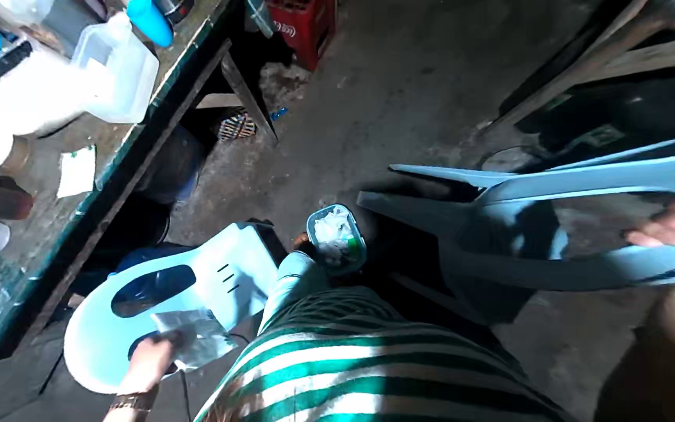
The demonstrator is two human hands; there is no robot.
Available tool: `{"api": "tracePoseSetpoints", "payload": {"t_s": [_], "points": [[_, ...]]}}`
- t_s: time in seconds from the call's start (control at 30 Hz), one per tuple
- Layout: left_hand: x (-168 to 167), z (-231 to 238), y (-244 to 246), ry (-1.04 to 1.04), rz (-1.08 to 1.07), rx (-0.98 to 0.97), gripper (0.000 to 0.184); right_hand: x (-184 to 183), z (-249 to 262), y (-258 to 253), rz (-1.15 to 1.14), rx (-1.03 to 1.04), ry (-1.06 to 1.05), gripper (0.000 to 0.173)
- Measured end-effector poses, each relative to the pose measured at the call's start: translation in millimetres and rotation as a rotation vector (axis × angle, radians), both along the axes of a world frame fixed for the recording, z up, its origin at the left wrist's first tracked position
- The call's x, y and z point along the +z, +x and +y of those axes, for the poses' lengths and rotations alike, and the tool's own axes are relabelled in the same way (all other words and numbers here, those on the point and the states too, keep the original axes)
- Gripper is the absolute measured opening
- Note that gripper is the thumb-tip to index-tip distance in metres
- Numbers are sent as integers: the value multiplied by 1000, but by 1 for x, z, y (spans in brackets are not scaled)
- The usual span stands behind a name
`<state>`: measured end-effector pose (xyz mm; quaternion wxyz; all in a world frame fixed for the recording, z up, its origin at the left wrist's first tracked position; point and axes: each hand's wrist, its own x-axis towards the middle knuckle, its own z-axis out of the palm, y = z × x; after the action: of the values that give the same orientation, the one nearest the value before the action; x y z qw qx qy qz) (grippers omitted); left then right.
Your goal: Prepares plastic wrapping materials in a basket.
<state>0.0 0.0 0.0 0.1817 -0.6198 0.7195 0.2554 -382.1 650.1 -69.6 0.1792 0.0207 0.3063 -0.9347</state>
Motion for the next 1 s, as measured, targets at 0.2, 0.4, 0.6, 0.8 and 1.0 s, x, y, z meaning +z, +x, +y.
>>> {"api": "tracePoseSetpoints", "payload": {"t_s": [0.2,0.4,0.6,0.8,1.0], "points": [[38,-20,-115,-16,75,-224,29,-36,-2,-1,-340,-236,349,74],[1,-55,-271,147,-96,-616,21,-44,-60,18,-228,-223,372,88],[-58,-83,-426,303,-404,-1105,34,-79,-108,1,-319,-381,442,90],[-138,-95,-434,533,-631,-1294,37,-91,-177,-44,-398,-524,706,76],[-199,-100,-414,517,-816,-1312,42,-130,-305,-135,-454,-557,898,56]]}}
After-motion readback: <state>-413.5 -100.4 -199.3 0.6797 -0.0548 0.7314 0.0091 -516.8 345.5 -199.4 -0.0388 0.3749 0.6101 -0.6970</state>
